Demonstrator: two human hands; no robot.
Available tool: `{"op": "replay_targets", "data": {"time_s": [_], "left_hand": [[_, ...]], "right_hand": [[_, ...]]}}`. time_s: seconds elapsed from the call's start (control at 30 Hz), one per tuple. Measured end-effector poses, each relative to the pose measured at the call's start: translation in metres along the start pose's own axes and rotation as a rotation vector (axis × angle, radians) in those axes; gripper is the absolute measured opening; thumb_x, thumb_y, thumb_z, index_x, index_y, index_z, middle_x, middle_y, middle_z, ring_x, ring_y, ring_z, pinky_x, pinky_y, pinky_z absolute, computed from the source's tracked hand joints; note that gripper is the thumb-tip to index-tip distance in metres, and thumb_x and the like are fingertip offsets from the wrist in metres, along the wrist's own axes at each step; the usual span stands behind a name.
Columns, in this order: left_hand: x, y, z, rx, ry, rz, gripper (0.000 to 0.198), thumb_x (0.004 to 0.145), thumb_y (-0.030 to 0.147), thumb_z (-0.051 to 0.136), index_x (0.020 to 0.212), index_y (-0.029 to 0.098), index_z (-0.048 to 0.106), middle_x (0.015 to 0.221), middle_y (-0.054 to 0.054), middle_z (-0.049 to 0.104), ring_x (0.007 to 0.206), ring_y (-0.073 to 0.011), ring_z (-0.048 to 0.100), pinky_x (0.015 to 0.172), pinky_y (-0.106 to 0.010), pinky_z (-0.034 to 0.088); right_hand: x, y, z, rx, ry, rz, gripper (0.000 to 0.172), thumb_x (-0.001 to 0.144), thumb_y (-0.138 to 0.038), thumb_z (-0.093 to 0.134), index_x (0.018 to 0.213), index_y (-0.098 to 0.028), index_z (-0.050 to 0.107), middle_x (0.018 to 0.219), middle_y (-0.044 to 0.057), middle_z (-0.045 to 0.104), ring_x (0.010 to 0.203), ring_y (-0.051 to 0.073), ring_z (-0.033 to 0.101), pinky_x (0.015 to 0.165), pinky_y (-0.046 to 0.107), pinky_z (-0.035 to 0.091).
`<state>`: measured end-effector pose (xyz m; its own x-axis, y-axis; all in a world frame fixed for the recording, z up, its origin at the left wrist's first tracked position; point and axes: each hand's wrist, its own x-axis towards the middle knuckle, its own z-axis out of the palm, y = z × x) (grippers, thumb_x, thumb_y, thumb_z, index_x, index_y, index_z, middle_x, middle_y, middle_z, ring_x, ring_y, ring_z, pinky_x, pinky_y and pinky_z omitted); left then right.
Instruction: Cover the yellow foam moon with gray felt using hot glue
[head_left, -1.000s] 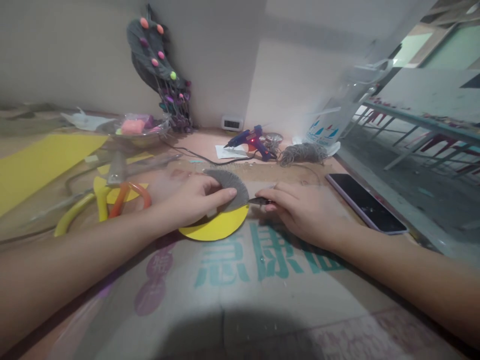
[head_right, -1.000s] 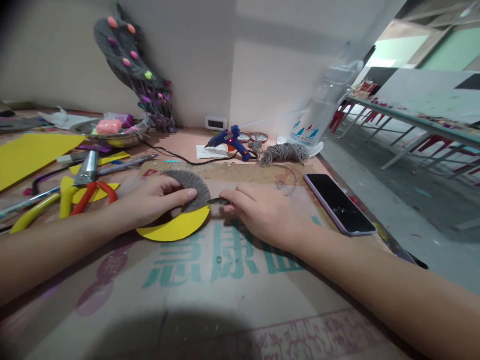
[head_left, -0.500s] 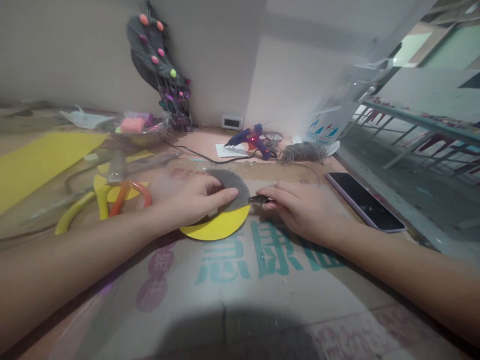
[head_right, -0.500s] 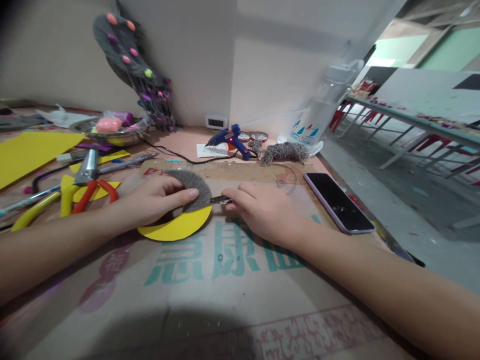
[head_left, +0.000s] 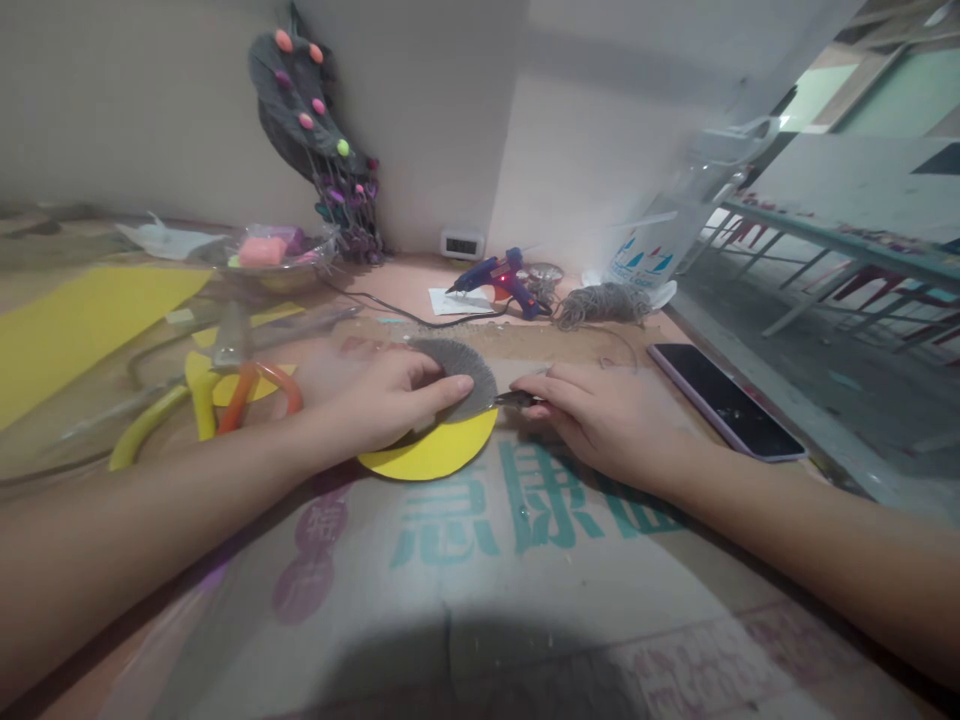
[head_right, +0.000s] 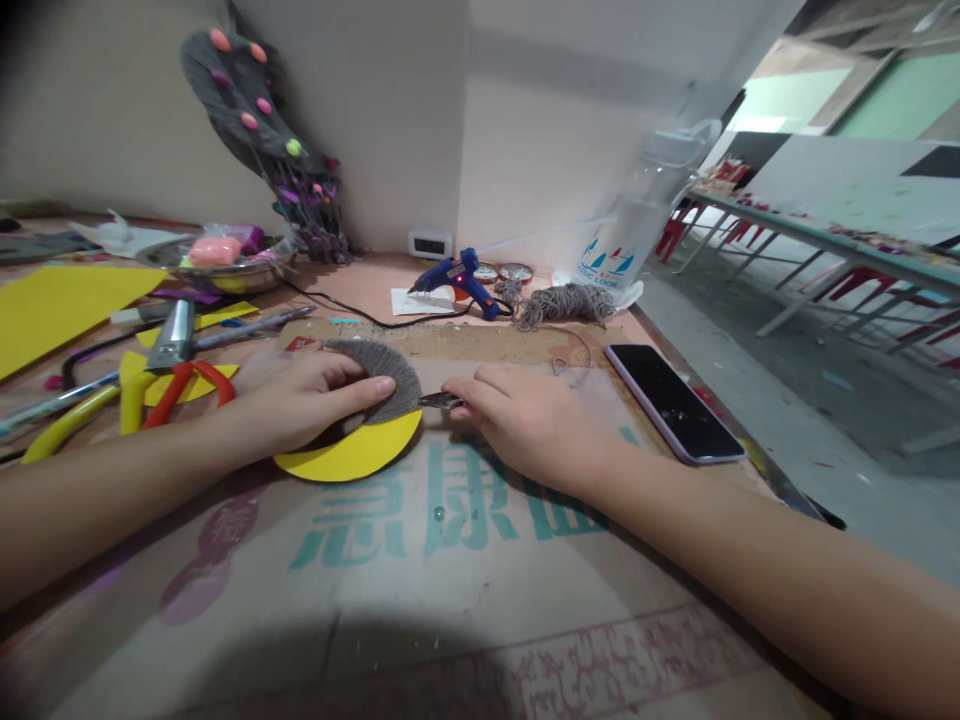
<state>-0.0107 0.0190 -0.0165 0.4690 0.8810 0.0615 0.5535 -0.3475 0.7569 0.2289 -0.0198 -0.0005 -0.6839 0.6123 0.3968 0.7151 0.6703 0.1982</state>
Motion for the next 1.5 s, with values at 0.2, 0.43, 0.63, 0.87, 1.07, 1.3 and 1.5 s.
{"op": "replay_targets", "data": {"time_s": [0.2, 0.43, 0.63, 0.87, 1.07, 1.3, 1.5], "left_hand": [[0.0011, -0.0039, -0.0006, -0.055, -0.053, -0.008, 0.046, 0.083, 0.057, 0.049, 0.063, 0.015, 0.056, 0.051, 0.003, 0.049, 0.045, -0.0079, 0.041, 0.039, -0.019, 0.025], [0.0019, -0.005, -0.0011, -0.069, -0.083, -0.015, 0.047, 0.082, 0.058, 0.049, 0.069, 0.014, 0.061, 0.054, 0.001, 0.053, 0.047, -0.0093, 0.044, 0.04, -0.02, 0.028], [0.0021, -0.0048, -0.0004, -0.06, -0.054, -0.008, 0.045, 0.081, 0.057, 0.051, 0.065, 0.015, 0.059, 0.052, 0.001, 0.051, 0.046, -0.0092, 0.044, 0.039, -0.02, 0.027], [0.0019, -0.0046, 0.001, -0.109, -0.07, -0.056, 0.046, 0.081, 0.058, 0.049, 0.065, 0.016, 0.058, 0.05, 0.002, 0.051, 0.041, -0.009, 0.043, 0.037, -0.02, 0.025], [0.0021, -0.0056, 0.0005, -0.056, -0.078, -0.032, 0.047, 0.081, 0.059, 0.048, 0.065, 0.016, 0.059, 0.05, 0.001, 0.051, 0.043, -0.0098, 0.043, 0.038, -0.021, 0.024], [0.0013, -0.0034, 0.0004, -0.026, -0.075, -0.016, 0.048, 0.082, 0.059, 0.047, 0.065, 0.016, 0.059, 0.052, 0.001, 0.052, 0.044, -0.0103, 0.044, 0.039, -0.021, 0.025], [0.0014, -0.0042, 0.0008, 0.0, -0.068, -0.01, 0.047, 0.082, 0.058, 0.046, 0.066, 0.016, 0.06, 0.052, 0.0, 0.053, 0.046, -0.0111, 0.045, 0.039, -0.021, 0.025]], "right_hand": [[-0.002, 0.002, 0.0025, 0.005, 0.016, -0.018, 0.024, 0.094, -0.028, 0.045, 0.107, -0.017, 0.063, 0.086, 0.006, 0.068, 0.07, 0.014, 0.059, 0.059, 0.024, 0.036], [-0.0029, 0.0046, 0.0044, 0.012, 0.022, -0.05, 0.023, 0.094, -0.027, 0.045, 0.106, -0.018, 0.062, 0.083, 0.005, 0.067, 0.068, 0.013, 0.057, 0.059, 0.024, 0.036], [-0.0042, 0.004, 0.0033, 0.028, 0.035, -0.052, 0.022, 0.093, -0.025, 0.046, 0.106, -0.017, 0.062, 0.083, 0.005, 0.068, 0.068, 0.012, 0.058, 0.059, 0.023, 0.037], [-0.0059, 0.0049, 0.0012, 0.12, -0.01, 0.025, 0.028, 0.095, -0.025, 0.041, 0.112, -0.016, 0.06, 0.097, 0.007, 0.068, 0.081, 0.014, 0.062, 0.068, 0.024, 0.043], [-0.0036, 0.0023, -0.0008, 0.114, -0.004, 0.017, 0.028, 0.094, -0.026, 0.042, 0.11, -0.016, 0.062, 0.095, 0.008, 0.069, 0.078, 0.015, 0.062, 0.066, 0.024, 0.043], [-0.004, 0.0027, -0.0002, 0.094, -0.002, 0.0, 0.026, 0.093, -0.026, 0.044, 0.11, -0.016, 0.062, 0.095, 0.008, 0.069, 0.077, 0.015, 0.062, 0.066, 0.024, 0.043], [-0.0028, 0.0016, -0.0006, 0.092, -0.004, -0.003, 0.025, 0.093, -0.027, 0.046, 0.108, -0.016, 0.063, 0.093, 0.008, 0.069, 0.075, 0.014, 0.062, 0.063, 0.024, 0.042]]}}
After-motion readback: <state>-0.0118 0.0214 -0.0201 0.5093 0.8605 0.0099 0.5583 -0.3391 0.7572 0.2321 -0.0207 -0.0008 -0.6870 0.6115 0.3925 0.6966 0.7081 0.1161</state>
